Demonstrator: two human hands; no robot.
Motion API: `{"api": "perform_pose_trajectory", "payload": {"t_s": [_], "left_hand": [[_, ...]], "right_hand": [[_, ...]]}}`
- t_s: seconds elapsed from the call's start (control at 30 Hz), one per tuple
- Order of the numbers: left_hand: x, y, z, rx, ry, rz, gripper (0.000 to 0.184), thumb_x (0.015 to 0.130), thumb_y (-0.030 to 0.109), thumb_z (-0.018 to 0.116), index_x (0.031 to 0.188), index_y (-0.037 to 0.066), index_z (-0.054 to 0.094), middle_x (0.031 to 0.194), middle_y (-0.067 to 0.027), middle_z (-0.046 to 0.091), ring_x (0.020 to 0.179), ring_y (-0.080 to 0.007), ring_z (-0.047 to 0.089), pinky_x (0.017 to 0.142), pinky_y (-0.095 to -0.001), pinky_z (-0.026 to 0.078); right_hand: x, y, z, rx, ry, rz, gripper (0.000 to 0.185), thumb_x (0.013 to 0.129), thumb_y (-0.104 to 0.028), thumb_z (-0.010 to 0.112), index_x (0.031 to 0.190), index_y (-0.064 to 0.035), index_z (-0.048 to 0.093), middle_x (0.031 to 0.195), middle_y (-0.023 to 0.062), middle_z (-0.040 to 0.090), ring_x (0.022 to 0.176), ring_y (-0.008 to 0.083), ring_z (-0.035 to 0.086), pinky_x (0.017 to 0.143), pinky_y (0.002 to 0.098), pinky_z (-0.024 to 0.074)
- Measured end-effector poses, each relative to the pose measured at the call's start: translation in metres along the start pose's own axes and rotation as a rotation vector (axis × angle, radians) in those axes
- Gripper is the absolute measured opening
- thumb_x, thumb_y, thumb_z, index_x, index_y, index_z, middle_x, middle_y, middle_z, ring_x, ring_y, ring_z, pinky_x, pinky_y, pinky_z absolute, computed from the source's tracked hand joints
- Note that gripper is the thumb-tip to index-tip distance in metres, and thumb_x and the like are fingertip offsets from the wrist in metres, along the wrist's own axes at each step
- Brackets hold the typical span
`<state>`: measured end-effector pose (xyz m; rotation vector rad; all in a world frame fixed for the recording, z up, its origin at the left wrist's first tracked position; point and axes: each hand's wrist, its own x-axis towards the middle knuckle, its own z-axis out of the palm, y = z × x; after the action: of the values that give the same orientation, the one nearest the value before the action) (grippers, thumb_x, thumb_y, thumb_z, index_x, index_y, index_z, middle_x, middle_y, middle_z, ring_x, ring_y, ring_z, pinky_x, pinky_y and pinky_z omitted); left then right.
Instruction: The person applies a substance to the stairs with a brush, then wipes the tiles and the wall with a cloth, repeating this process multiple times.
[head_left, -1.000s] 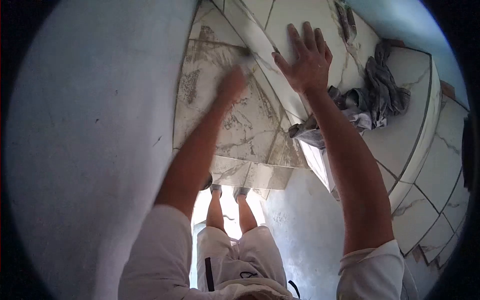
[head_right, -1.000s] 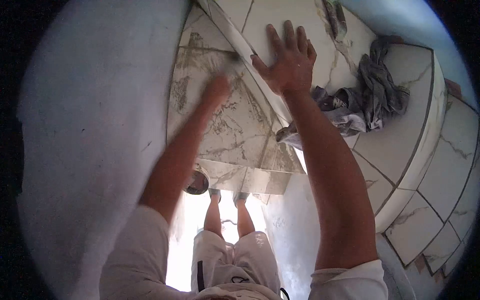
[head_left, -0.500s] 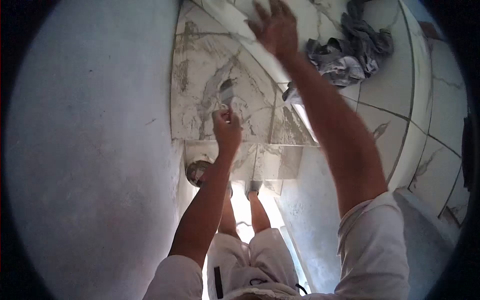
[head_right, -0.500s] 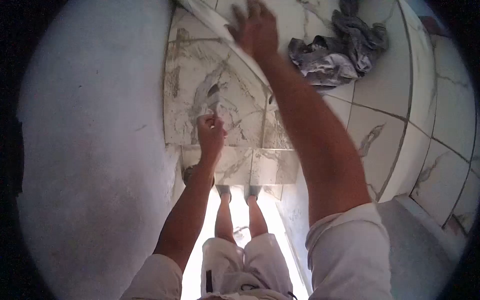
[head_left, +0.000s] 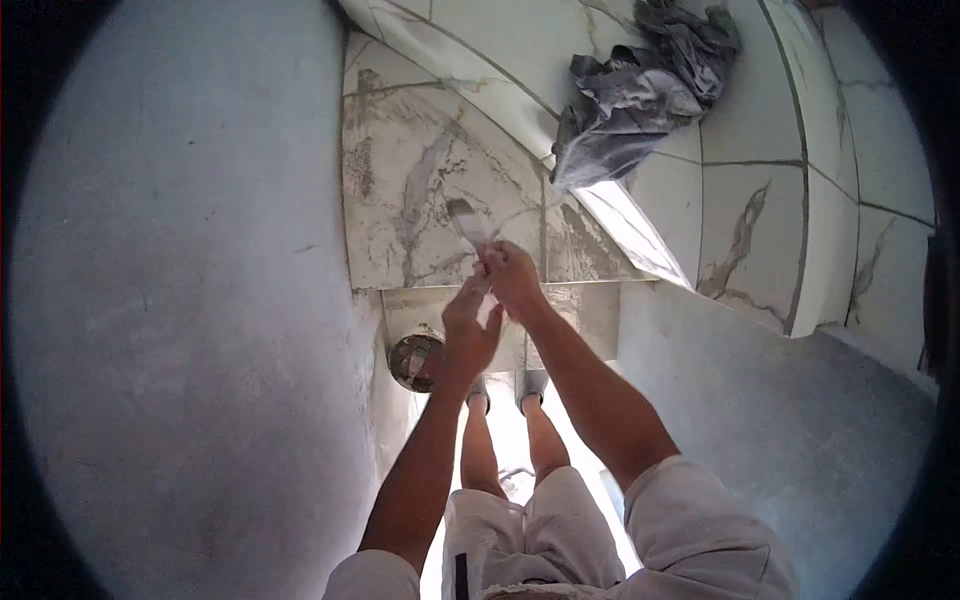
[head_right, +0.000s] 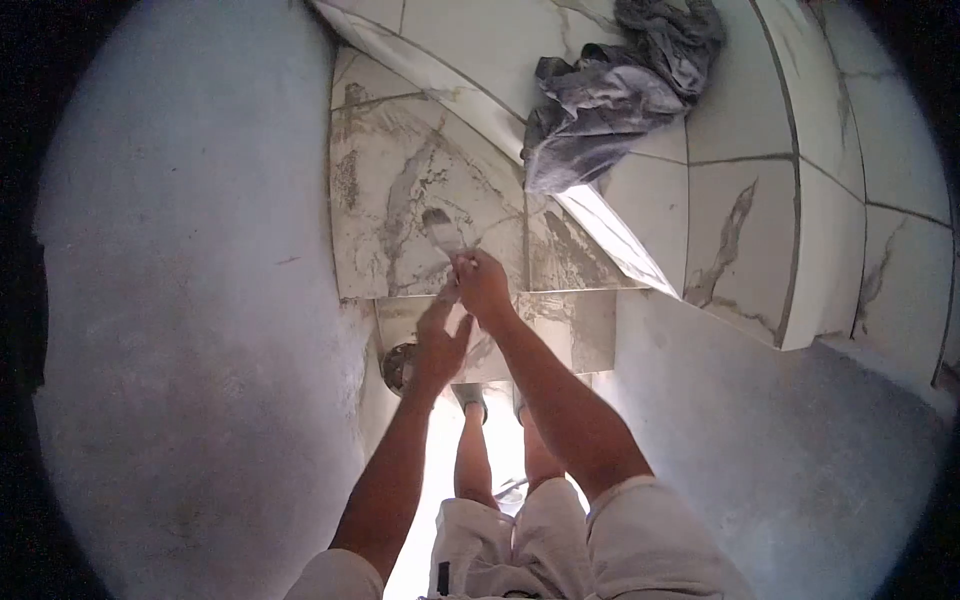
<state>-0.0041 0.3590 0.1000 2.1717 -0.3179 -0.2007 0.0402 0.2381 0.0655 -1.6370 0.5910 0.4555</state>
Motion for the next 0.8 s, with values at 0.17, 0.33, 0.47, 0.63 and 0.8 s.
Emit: {"api": "perform_pose_trajectory", "payload": {"t_s": [0.17, 0.33, 0.47, 0.63, 0.8], "left_hand": [[0.014, -0.034, -0.049, 0.365, -0.095, -0.091, 0.061, 0.088, 0.024, 0.063, 0.142, 0.007, 0.041, 0.146, -0.0227, 0.038, 0.136, -0.0401, 0.033, 0.113, -0.0471, 0.026], [0.032, -0.104, -0.033, 0.643, -0.307, -0.144, 0.086, 0.082, 0.041, 0.069, 0.150, 0.013, 0.025, 0.155, -0.0258, 0.014, 0.143, -0.0446, 0.014, 0.114, -0.0559, 0.018], [0.031, -0.131, -0.011, 0.722, -0.427, -0.214, 0.110, 0.078, 0.057, 0.068, 0.154, 0.017, -0.001, 0.155, -0.0307, -0.005, 0.143, -0.0494, 0.000, 0.112, -0.0633, 0.008], [0.029, -0.152, 0.001, 0.715, -0.455, -0.269, 0.118, 0.075, 0.060, 0.069, 0.153, 0.018, -0.009, 0.153, -0.0321, -0.013, 0.141, -0.0533, -0.008, 0.107, -0.0703, 0.003], [0.029, -0.153, 0.001, 0.725, -0.482, -0.251, 0.123, 0.074, 0.062, 0.070, 0.152, 0.017, -0.015, 0.152, -0.0322, -0.019, 0.140, -0.0545, -0.011, 0.105, -0.0723, 0.002]], "right_hand": [[0.123, -0.054, 0.011, -0.272, 0.125, -0.133, 0.030, 0.083, -0.011, 0.054, 0.112, -0.0027, 0.059, 0.090, 0.0204, 0.065, 0.082, 0.0325, 0.065, 0.070, 0.0408, 0.0513], [0.137, 0.015, -0.018, -0.439, 0.455, -0.377, 0.039, 0.086, -0.004, 0.050, 0.125, -0.0047, 0.056, 0.113, 0.0156, 0.066, 0.098, 0.0260, 0.064, 0.081, 0.0346, 0.0499], [-0.025, 0.110, -0.105, 0.398, 0.537, 0.061, 0.052, 0.085, 0.007, 0.038, 0.132, -0.0055, 0.054, 0.122, 0.0114, 0.060, 0.109, 0.0188, 0.059, 0.092, 0.0276, 0.0442], [-0.060, 0.031, -0.089, -0.263, 0.447, -0.241, 0.047, 0.083, -0.001, 0.043, 0.128, 0.0043, 0.054, 0.124, 0.0219, 0.060, 0.119, 0.0284, 0.056, 0.103, 0.0347, 0.0387], [0.032, -0.012, -0.073, -0.576, 0.405, -0.264, 0.051, 0.080, 0.002, 0.047, 0.130, -0.0033, 0.055, 0.097, 0.0307, 0.059, 0.089, 0.0421, 0.059, 0.078, 0.0496, 0.0494]]}}
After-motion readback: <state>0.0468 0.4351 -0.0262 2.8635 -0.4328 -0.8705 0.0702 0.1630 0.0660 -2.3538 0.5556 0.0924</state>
